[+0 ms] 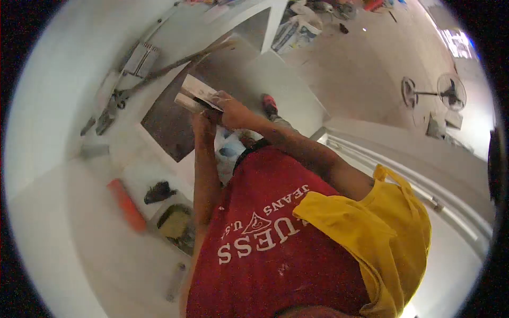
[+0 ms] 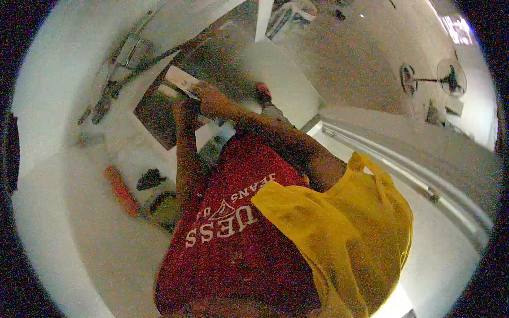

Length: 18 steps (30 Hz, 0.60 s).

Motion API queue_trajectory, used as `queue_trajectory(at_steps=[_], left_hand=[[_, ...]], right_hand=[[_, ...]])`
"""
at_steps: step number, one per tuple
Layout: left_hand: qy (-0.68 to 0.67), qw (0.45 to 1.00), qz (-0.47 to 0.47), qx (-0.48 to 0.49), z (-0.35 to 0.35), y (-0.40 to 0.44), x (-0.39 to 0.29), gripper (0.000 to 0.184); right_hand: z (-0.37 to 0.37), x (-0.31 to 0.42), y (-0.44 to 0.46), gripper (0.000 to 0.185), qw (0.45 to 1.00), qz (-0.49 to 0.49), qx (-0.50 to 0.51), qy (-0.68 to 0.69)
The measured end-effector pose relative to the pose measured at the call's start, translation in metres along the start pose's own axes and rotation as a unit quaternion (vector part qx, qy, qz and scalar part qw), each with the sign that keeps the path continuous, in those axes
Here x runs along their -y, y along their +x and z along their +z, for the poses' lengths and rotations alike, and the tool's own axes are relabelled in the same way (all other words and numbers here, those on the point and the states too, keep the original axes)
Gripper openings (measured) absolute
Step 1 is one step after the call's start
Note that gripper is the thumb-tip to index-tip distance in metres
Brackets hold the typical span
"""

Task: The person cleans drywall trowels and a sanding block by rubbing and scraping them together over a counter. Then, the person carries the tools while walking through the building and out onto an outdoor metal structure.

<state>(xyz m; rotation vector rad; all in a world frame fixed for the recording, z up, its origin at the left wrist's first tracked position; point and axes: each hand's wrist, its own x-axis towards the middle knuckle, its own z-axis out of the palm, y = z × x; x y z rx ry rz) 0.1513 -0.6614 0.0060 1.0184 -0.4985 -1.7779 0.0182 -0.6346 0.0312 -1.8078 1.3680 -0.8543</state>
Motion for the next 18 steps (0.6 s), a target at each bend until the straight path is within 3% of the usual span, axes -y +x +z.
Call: queue_trajectory(at_steps=[5,8,10,12,15,17,18], left_hand=[[0.155,0.978,0.079,0.113,0.025,-0.002,0.017,0.038],[0.062,0.997,0.029,0.047,0.056,-0.004,0.033,0.033],[0.121,0.988,0.058,0.074,0.077,0.018,0.051,0.028],[0.367,0.893,0.186,0.18,0.064,0.045,0.076,0.023],[0.25,0.953,0.037,0.166,0.077,0.053,0.098,0.02],[0.197,0.965,-0.032,0.171,0.113,0.037,0.092,0.019],[0.197,0.963,-0.05,0.18,0.128,0.037,0.091,0.018]], right_hand=[[-0.017,-0.002,-0.021,0.051,0.994,0.056,-0.044,-0.082],[-0.032,-0.018,-0.027,0.052,0.986,0.132,-0.063,-0.075],[-0.085,0.005,-0.023,0.052,0.981,0.183,-0.021,-0.055],[-0.087,-0.004,-0.043,0.052,0.988,0.112,-0.099,-0.04],[-0.091,-0.08,-0.037,0.052,0.972,0.069,-0.108,-0.199],[-0.12,-0.123,-0.031,0.051,0.972,0.093,-0.105,-0.189],[-0.142,-0.138,-0.03,0.05,0.981,0.116,-0.117,-0.098]])
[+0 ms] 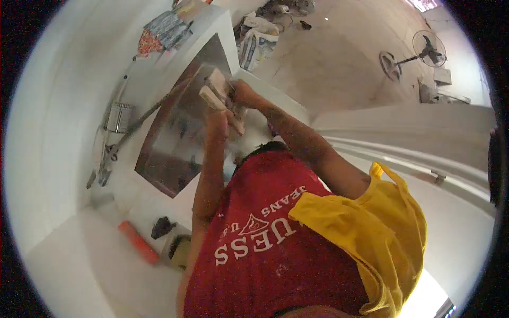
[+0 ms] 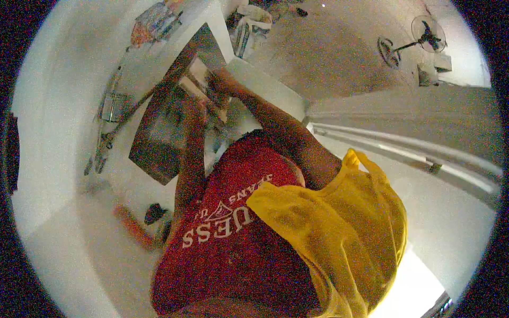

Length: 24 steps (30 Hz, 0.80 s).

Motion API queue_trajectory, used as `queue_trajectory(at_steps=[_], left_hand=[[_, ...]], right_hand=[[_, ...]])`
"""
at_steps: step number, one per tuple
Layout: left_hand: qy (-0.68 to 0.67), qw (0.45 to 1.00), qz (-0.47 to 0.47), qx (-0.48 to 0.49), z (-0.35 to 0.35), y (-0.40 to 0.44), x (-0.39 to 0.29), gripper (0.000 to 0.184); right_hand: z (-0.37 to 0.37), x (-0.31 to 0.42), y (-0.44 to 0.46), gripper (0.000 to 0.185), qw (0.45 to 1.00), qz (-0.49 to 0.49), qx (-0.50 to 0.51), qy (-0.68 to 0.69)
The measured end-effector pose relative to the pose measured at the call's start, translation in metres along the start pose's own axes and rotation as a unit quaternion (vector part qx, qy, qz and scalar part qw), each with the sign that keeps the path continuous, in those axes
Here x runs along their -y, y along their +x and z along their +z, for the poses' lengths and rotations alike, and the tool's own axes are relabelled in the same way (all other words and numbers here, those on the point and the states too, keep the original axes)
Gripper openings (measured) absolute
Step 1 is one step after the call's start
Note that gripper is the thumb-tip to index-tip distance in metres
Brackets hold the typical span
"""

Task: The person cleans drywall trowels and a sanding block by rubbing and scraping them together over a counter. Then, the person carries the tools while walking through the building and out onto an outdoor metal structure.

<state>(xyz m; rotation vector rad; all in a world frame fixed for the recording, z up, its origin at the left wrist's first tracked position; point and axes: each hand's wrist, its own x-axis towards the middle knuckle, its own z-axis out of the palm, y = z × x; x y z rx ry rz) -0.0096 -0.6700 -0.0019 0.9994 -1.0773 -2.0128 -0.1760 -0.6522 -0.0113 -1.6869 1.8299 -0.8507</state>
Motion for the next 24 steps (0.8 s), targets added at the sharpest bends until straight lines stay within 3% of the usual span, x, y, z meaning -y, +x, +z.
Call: queue_trajectory(at_steps=[1,2,3,5,6,7,10,12,13,14,16,18,19,21,23,24], left_hand=[[0.017,1.0,-0.013,0.002,0.009,0.008,-0.003,0.017],[0.037,0.999,-0.031,0.013,0.013,0.016,-0.007,0.016],[0.098,0.991,-0.044,-0.076,0.019,0.022,0.006,0.014],[0.011,0.984,-0.063,-0.164,0.054,0.026,-0.025,0.014],[0.107,0.984,0.065,-0.129,0.051,0.034,-0.015,0.016],[0.194,0.955,0.198,-0.11,0.048,0.04,-0.005,0.018],[0.138,0.99,0.036,-0.019,0.038,0.073,0.047,0.029],[0.29,0.954,0.033,0.067,0.027,0.124,0.109,0.033],[0.46,0.882,0.1,-0.023,0.042,0.112,0.093,0.036],[0.609,0.771,0.131,-0.133,0.06,0.098,0.074,0.039],[0.403,0.892,0.012,-0.206,0.066,0.092,0.05,0.042],[0.203,0.951,-0.031,-0.232,0.054,0.089,0.044,0.046],[0.122,0.963,-0.026,-0.238,0.043,0.088,0.049,0.048],[0.056,0.97,0.083,-0.223,0.026,0.087,0.06,0.055],[0.074,0.89,-0.019,-0.449,0.083,0.06,-0.011,0.06],[-0.081,0.95,0.097,-0.285,0.038,0.05,0.0,0.058]], right_hand=[[-0.018,-0.018,0.01,0.049,0.996,0.031,0.007,0.088],[-0.029,-0.048,0.01,0.047,1.0,0.003,0.021,-0.01],[-0.034,-0.095,0.0,0.046,0.993,-0.027,0.039,-0.108],[-0.063,-0.174,-0.009,0.044,0.946,-0.106,0.067,-0.3],[-0.077,-0.176,-0.019,0.043,0.991,-0.004,0.01,-0.134],[-0.087,-0.164,-0.03,0.044,0.994,0.094,-0.036,0.04],[-0.1,-0.152,-0.014,0.046,0.935,0.15,-0.019,0.32],[-0.093,-0.146,0.003,0.047,0.909,0.152,0.032,0.386],[-0.086,-0.15,0.011,0.045,0.933,0.127,0.065,0.329],[-0.078,-0.156,0.019,0.043,0.953,0.099,0.095,0.271],[-0.057,-0.161,0.038,0.041,0.984,-0.004,0.132,0.115],[-0.079,-0.097,0.056,0.041,0.948,0.193,0.171,0.187],[-0.068,-0.096,0.064,0.037,0.957,0.099,0.223,0.157],[-0.059,-0.093,0.081,0.03,0.954,-0.079,0.278,0.081],[-0.056,-0.076,0.092,0.025,0.939,-0.235,0.251,0.004],[-0.059,-0.05,0.098,0.022,0.927,-0.305,0.217,-0.034]])
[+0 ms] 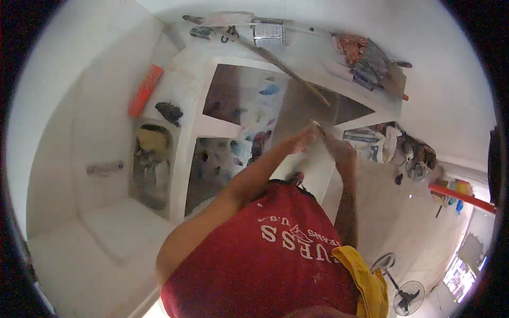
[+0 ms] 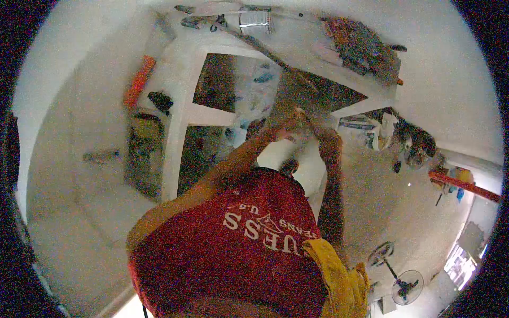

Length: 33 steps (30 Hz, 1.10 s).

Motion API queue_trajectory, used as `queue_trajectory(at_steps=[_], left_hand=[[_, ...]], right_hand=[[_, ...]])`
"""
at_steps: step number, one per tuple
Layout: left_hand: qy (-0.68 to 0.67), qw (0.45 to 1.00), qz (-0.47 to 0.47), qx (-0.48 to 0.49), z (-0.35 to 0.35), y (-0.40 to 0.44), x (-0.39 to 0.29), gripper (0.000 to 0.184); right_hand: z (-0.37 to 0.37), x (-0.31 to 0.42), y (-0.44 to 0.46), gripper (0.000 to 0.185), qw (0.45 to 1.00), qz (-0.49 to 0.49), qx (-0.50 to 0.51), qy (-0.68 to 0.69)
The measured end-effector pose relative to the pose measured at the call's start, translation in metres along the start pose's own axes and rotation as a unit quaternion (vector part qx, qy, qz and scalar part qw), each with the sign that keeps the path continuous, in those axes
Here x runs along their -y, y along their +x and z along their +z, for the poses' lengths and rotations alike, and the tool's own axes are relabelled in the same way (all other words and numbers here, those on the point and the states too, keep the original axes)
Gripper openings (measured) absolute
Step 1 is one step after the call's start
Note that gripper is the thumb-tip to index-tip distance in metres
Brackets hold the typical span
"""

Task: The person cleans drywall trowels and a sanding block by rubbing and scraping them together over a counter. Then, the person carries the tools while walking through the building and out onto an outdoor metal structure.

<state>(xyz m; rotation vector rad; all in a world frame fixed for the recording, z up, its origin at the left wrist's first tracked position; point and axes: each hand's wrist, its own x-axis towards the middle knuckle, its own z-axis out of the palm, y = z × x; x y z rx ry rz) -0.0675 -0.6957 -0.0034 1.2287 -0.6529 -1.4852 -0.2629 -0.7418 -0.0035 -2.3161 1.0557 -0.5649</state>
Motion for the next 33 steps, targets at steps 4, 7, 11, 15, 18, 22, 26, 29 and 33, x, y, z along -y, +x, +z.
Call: queue_trajectory(at_steps=[4,7,11,15,18,22,26,29,33], left_hand=[[-0.382,0.873,-0.269,0.139,-0.099,0.034,-0.004,0.051],[-0.218,0.934,-0.228,0.17,-0.133,0.056,-0.009,0.041],[-0.014,0.955,-0.041,0.292,-0.175,0.077,-0.037,0.039],[-0.089,0.946,-0.167,0.264,-0.158,0.084,-0.1,0.046],[-0.06,0.941,-0.122,0.308,-0.131,0.073,-0.129,0.052],[-0.004,0.928,-0.136,0.347,-0.092,0.087,-0.107,0.051],[0.06,0.912,-0.165,0.371,-0.058,0.108,-0.074,0.05],[0.092,0.904,-0.173,0.381,-0.04,0.129,-0.06,0.05],[0.121,0.914,-0.156,0.353,0.01,0.113,-0.077,0.048]], right_hand=[[0.015,0.091,0.037,0.035,0.988,-0.097,-0.01,-0.122],[0.029,0.111,0.042,0.048,0.98,-0.136,-0.014,-0.146],[0.047,0.072,0.021,0.052,0.995,0.04,-0.063,-0.073],[0.011,0.03,0.002,0.03,0.939,0.242,-0.219,-0.112],[-0.006,0.077,0.0,0.023,0.831,0.394,-0.388,0.054],[0.002,0.067,0.029,0.027,0.836,0.4,-0.368,-0.07],[-0.04,0.031,-0.008,0.043,0.831,0.411,-0.372,0.044],[-0.024,0.033,-0.004,0.036,0.871,0.371,-0.312,-0.085],[-0.045,-0.002,-0.035,0.038,0.838,0.38,-0.385,0.075]])
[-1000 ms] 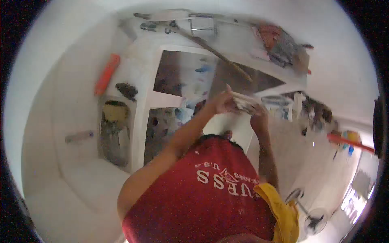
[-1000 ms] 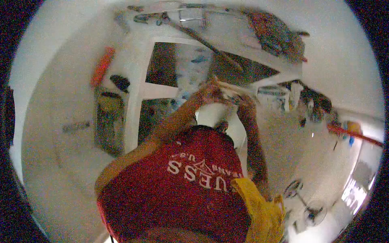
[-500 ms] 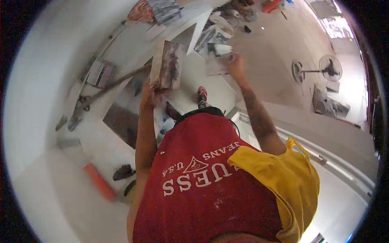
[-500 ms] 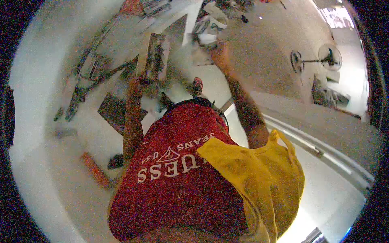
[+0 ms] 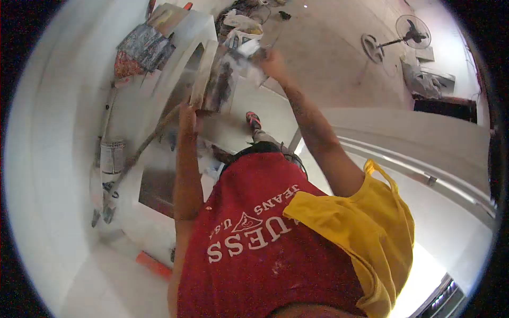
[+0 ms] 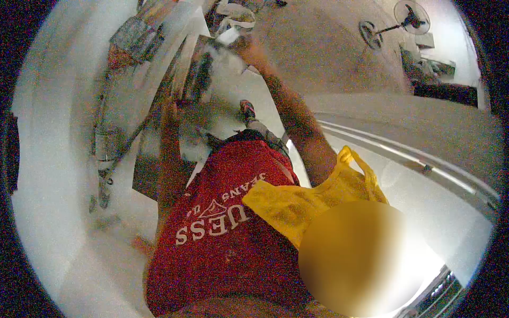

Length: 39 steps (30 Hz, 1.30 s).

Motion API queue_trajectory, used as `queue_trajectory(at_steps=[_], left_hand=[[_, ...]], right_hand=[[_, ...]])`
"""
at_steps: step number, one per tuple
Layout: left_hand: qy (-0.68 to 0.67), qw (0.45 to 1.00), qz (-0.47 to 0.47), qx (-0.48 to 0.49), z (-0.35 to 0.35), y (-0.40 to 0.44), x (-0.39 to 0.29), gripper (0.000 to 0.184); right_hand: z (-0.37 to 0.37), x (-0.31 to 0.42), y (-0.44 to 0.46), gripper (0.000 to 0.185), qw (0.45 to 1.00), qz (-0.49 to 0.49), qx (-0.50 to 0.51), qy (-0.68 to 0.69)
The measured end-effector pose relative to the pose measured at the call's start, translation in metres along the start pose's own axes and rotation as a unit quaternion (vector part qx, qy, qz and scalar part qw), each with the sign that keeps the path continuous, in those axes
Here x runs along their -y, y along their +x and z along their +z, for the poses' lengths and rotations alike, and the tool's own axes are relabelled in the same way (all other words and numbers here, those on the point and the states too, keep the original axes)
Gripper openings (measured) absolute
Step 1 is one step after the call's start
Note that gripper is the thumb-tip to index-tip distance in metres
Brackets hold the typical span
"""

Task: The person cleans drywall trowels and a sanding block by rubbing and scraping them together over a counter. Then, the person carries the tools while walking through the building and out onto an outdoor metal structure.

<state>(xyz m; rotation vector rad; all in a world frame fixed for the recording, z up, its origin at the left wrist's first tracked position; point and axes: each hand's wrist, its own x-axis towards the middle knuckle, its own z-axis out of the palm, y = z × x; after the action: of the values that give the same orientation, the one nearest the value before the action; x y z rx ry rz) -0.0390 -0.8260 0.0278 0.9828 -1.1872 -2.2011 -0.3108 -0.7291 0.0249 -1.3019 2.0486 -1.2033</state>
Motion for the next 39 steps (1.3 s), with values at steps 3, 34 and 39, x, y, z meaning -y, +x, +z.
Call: queue_trajectory(at_steps=[3,34,39], left_hand=[[-0.082,0.994,0.015,-0.071,0.035,0.005,-0.012,0.044],[0.574,0.374,-0.186,-0.704,-0.325,-0.515,0.215,0.037],[0.411,0.419,-0.261,-0.766,-0.283,-0.519,0.211,0.042]], right_hand=[[-0.002,0.035,-0.004,0.034,0.945,0.008,0.109,-0.308],[0.311,0.088,-0.106,0.029,0.666,-0.374,0.557,-0.325],[0.281,0.044,-0.09,0.026,0.621,-0.373,0.557,-0.407]])
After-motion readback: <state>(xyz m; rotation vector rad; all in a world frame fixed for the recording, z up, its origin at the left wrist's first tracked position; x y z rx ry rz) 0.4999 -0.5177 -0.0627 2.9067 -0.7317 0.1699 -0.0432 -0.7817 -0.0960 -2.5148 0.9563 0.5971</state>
